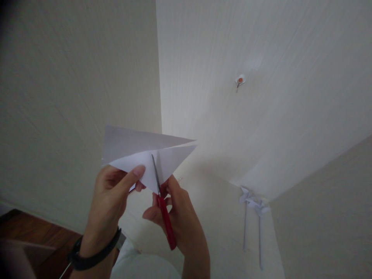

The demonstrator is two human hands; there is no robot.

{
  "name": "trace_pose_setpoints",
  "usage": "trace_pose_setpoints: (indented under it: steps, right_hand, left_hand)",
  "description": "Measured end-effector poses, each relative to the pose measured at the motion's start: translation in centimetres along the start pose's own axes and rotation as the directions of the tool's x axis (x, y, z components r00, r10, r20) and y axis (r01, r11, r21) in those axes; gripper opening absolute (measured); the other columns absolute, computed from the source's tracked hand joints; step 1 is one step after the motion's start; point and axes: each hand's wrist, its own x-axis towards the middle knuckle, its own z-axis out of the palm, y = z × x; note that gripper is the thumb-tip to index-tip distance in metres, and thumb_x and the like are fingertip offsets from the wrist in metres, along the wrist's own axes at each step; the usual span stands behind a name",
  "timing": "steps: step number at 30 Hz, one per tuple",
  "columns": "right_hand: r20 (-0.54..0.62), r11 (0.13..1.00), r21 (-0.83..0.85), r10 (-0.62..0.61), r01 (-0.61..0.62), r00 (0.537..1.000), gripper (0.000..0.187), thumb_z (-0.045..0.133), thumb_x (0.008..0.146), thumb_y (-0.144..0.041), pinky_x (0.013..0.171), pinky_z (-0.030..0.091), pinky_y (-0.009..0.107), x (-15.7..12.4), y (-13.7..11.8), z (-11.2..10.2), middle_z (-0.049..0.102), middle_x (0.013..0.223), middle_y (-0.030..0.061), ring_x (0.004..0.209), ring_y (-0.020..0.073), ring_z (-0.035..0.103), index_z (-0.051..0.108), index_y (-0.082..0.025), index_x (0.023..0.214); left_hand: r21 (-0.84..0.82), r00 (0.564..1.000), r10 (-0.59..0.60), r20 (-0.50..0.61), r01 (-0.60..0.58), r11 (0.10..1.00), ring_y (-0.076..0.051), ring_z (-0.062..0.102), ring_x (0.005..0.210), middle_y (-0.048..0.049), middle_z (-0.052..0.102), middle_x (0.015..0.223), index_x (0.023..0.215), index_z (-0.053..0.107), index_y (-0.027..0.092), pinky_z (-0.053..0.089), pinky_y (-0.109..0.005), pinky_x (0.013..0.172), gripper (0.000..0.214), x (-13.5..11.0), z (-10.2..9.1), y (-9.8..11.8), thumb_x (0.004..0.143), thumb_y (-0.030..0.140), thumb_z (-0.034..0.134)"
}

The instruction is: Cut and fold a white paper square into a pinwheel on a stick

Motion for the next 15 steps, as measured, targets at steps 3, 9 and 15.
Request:
trace_pose_setpoints:
  steps: [3,9,15]
  right_hand:
    - [0.006,0.999,0.053,0.007,-0.007,1.0,0.067,0.062,0.066,-0.08,0.056,0.042,0.028,0.2,0.05,-0.06,0.053,0.072,-0.0019,0.058,0.0119,0.047,0.056,-0.022,0.097]
    - [0.009,0.999,-0.014,-0.036,0.036,0.999,0.068,0.057,0.067,-0.082,0.055,0.041,0.026,0.14,0.2,0.0,0.053,0.072,-0.0017,0.059,0.012,0.048,0.056,-0.022,0.099]
    - [0.017,0.987,-0.155,-0.039,0.042,0.999,0.048,0.057,0.083,-0.067,0.059,0.047,0.027,-0.33,-0.33,0.25,0.057,0.083,0.0008,0.067,0.0134,0.052,0.052,-0.027,0.109]
  left_hand:
    - [-0.008,1.0,0.0,0.009,0.0,1.0,-0.007,0.052,0.047,0.0063,0.052,0.049,0.059,0.058,0.02,0.044,-0.017,0.049,0.026,0.01,-0.07,-0.08,0.084,0.02,0.063]
    - [-0.004,1.0,0.008,0.018,-0.008,1.0,-0.007,0.052,0.048,0.0068,0.053,0.049,0.058,0.058,0.019,0.043,-0.016,0.05,0.027,0.08,-0.13,-0.25,0.084,0.019,0.063]
    - [-0.01,1.0,-0.001,0.014,0.001,1.0,-0.007,0.052,0.047,0.0066,0.054,0.049,0.058,0.059,0.019,0.042,-0.017,0.048,0.026,0.05,-0.22,-0.22,0.083,0.02,0.064]
